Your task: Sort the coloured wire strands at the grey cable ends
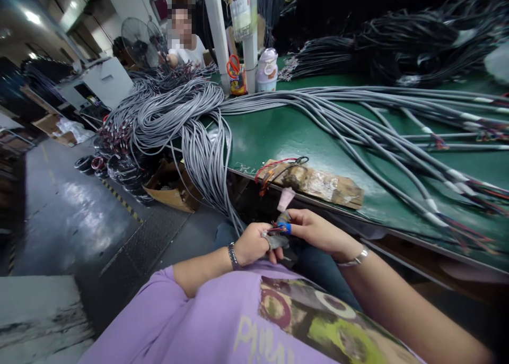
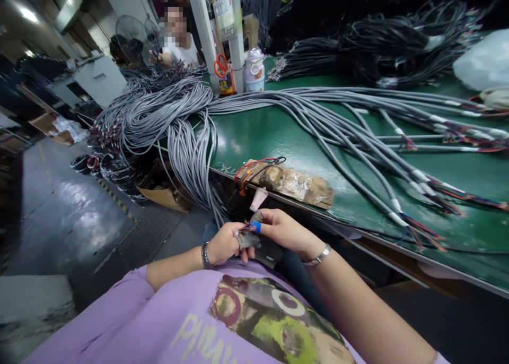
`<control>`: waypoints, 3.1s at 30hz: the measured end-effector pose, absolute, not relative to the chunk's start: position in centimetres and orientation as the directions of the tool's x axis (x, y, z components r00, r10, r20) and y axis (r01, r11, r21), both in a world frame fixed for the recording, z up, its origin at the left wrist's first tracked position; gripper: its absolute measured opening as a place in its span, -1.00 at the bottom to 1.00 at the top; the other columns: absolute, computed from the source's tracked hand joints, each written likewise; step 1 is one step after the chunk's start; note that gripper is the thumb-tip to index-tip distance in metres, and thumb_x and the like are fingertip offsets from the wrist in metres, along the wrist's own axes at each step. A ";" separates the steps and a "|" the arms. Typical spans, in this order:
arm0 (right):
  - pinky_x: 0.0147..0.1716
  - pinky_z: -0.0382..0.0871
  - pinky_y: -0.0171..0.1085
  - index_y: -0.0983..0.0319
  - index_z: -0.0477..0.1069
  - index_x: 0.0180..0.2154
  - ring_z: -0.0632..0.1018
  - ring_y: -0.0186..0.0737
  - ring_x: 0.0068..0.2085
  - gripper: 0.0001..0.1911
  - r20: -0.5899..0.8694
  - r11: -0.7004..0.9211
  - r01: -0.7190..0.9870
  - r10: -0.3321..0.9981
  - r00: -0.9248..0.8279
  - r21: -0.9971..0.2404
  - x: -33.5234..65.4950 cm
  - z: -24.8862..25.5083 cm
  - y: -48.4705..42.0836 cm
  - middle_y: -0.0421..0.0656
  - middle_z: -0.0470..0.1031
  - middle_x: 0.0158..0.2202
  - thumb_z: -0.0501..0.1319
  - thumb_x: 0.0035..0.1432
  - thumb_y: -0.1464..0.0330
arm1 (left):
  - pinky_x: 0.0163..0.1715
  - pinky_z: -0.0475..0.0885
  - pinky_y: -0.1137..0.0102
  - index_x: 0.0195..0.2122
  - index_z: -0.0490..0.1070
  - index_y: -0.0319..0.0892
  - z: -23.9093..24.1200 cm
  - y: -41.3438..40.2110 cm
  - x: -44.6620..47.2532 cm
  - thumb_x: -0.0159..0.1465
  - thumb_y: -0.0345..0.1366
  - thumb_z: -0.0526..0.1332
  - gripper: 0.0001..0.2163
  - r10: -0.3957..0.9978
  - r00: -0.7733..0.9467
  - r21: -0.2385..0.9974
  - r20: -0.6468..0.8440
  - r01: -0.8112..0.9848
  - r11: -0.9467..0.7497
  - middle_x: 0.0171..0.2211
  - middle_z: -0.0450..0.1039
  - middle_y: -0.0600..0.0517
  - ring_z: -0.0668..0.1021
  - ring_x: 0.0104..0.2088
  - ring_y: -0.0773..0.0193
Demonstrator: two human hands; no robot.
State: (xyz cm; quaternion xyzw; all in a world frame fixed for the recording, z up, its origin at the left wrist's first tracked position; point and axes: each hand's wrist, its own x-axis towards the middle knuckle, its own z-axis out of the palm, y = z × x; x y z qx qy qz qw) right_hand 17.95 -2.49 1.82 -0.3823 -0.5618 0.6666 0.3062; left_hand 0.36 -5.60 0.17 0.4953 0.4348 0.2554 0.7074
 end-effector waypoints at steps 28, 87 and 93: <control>-0.39 0.28 -0.26 0.20 0.44 -0.46 0.40 -0.24 -0.44 -0.67 -0.013 -0.009 0.029 0.988 -0.155 -1.000 15.8 -0.1 -3.6 -0.19 0.47 -0.47 0.35 -0.04 0.07 | -0.77 -0.01 0.55 -0.39 0.31 -0.21 -0.4 -5.2 0.6 0.02 0.00 0.32 -0.63 0.910 0.263 0.893 -0.322 -0.234 0.384 -0.60 0.47 0.05 0.42 -0.74 0.41; -0.68 0.45 -0.19 0.28 0.49 -0.46 0.54 -0.10 -0.62 -0.44 -0.180 -0.424 -0.609 0.889 -0.421 -0.670 15.2 -0.3 -1.0 -0.04 0.55 -0.58 0.17 0.08 -0.11 | -0.83 -0.05 0.53 -0.44 0.37 -0.27 1.4 -3.4 2.2 -0.06 -0.02 0.38 -0.61 0.815 0.472 0.825 -0.335 -0.271 0.497 -0.68 0.39 0.07 0.34 -0.80 0.43; -0.48 0.51 -0.25 0.21 0.49 -0.41 0.57 -0.20 -0.51 -0.52 -0.225 -0.382 -0.688 0.924 -0.310 -0.617 15.1 -0.1 -1.2 -0.14 0.56 -0.52 0.26 0.01 -0.10 | -0.82 -0.03 0.53 -0.45 0.37 -0.27 1.1 -3.9 1.9 -0.07 0.04 0.38 -0.56 0.826 0.452 0.848 -0.338 -0.234 0.475 -0.69 0.38 0.07 0.34 -0.80 0.43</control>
